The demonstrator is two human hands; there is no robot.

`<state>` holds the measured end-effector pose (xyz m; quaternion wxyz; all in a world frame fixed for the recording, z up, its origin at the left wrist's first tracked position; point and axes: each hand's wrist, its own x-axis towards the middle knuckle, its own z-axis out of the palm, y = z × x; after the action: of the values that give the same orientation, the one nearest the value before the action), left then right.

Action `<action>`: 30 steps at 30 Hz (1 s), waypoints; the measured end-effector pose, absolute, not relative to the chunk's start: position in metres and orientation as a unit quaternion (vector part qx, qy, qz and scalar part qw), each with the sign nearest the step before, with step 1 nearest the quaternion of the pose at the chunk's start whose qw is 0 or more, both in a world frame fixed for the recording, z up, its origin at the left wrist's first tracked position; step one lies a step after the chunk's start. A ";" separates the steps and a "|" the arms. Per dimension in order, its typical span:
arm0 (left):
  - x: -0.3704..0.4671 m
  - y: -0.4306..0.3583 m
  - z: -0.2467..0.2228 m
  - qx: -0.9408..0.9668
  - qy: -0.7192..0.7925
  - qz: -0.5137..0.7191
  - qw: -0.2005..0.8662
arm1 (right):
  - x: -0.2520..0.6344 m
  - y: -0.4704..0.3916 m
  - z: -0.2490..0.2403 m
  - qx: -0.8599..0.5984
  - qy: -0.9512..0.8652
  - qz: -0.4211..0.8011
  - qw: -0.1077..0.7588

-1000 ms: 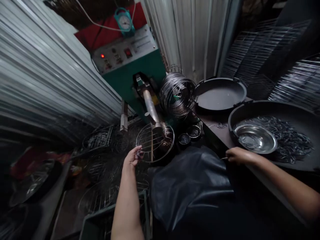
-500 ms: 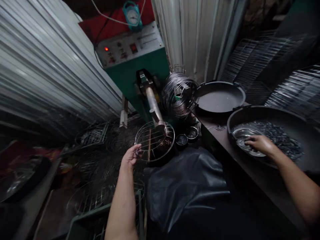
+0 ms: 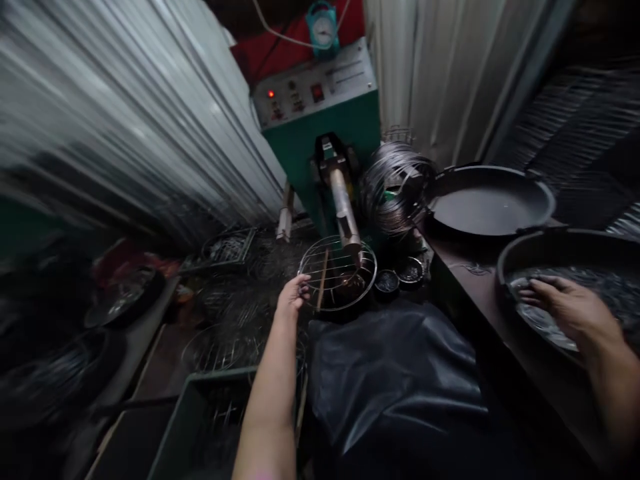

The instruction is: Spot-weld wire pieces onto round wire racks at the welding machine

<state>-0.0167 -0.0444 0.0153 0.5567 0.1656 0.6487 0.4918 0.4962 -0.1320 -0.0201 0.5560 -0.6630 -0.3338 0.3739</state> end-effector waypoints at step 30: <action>0.013 -0.041 0.012 0.226 0.580 0.592 0.511 | 0.236 -0.073 -0.001 -0.486 -0.668 0.435 0.358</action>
<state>0.0133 -0.0409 0.0123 0.5115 0.2256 0.5801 0.5924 0.2356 -0.0726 -0.0014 0.3577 -0.4859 -0.6683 0.4352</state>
